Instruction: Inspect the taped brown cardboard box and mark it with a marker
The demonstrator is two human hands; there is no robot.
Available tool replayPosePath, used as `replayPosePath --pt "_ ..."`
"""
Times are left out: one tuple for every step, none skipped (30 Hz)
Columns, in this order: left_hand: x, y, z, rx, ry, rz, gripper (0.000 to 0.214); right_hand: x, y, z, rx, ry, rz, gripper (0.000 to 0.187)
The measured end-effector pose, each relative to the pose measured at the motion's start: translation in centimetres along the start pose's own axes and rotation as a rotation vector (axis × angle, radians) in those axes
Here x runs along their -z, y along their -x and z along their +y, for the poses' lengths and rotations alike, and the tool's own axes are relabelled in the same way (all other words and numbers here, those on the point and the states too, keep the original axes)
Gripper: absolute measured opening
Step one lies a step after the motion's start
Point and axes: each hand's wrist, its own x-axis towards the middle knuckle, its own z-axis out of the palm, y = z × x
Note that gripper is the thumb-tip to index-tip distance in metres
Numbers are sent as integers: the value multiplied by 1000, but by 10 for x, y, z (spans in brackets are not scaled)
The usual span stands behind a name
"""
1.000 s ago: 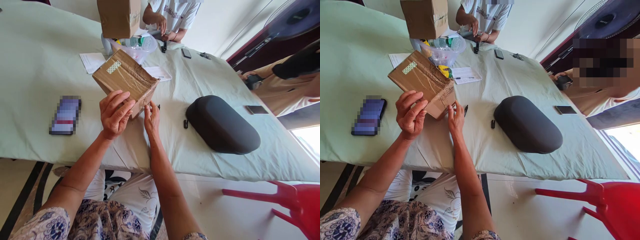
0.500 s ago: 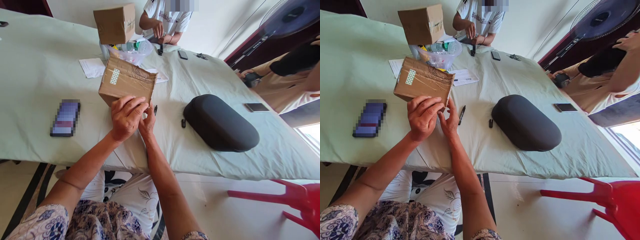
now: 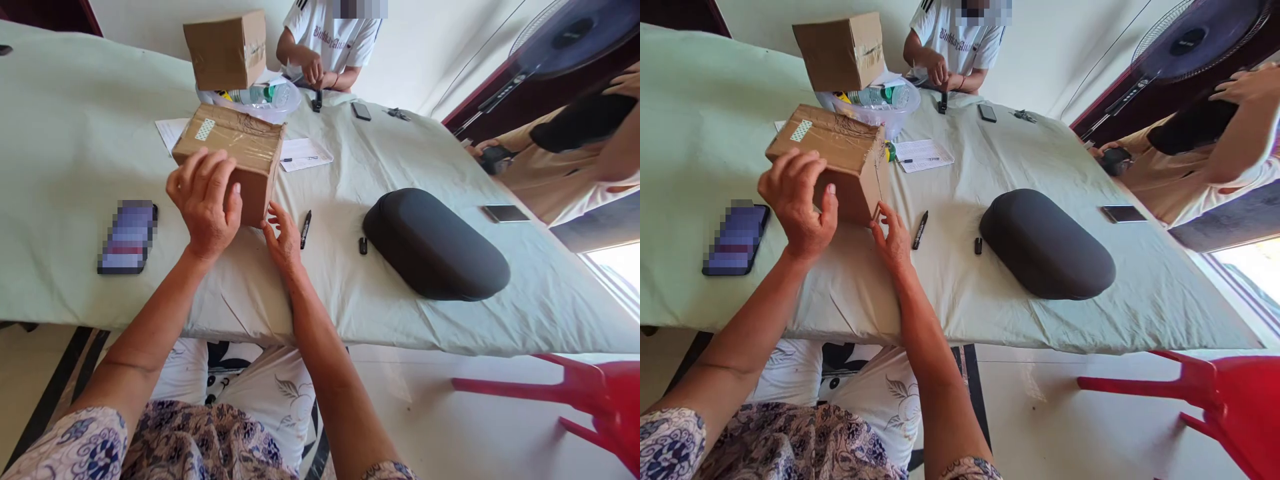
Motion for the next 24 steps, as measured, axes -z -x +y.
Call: replayPosePath --pt "1 -3 -4 18 12 7 41 0 0 2 -10 1 -10 48" --pt "1 -6 -9 27 19 20 42 -1 0 4 -21 2 -17 48" --pt "1 -9 -14 24 18 38 43 -1 1 5 -34 1 -22 49" --pt "0 -11 -20 8 13 53 44 -1 1 6 -46 -2 -24 50" --pt "-2 -13 -26 -12 9 61 46 -1 1 6 -59 -3 -26 51" --pt "-4 -14 -33 -24 15 56 48 -1 2 6 -71 -1 -26 52" --pt "-7 -14 -40 -14 42 40 51 -1 2 7 -83 4 -25 53" --pt "-10 -12 -47 29 85 28 55 -2 2 6 -93 10 -23 53" --pt "-14 -9 -55 90 133 33 60 -2 3 6 -102 15 -22 55" --pt "-17 -5 -64 155 175 49 66 -2 3 7 -110 14 -22 57" --pt "-21 -1 -72 214 207 63 71 -3 3 7 -117 9 -24 59" --pt "-24 4 -80 260 228 60 76 -3 3 8 -126 -1 -27 62" --pt "-28 8 -87 299 246 42 80 -4 3 9 -137 -14 -30 65" --pt "-31 12 -93 339 266 20 85 -4 3 10 -148 -28 -31 68" --pt "-34 15 -98 380 290 -1 90 -4 3 11 -157 -42 -30 71" --pt "-37 16 -101 416 321 -23 95 -5 3 12 -165 -53 -26 74" --pt "-39 17 -103 439 359 -49 100 -5 3 13 -172 -61 -19 77" --pt "-40 17 -102 443 402 -82 102 -5 2 14 -176 -68 -12 79" --pt "-40 16 -101 431 442 -116 102 -6 2 14 -178 -74 -6 80" --pt "-40 15 -97 412 470 -142 98 -6 2 14 -179 -81 -2 81" --pt "-39 14 -93 396 479 -158 92 -6 2 14 -177 -90 0 81" --pt "-36 14 -89 393 464 -162 84 -6 2 14 -175 -99 3 80" --pt "-34 13 -85 403 429 -156 76 -5 2 14 -174 -104 6 78" --pt "-31 13 -81 422 385 -151 71 -5 2 14 -175 -105 11 76"
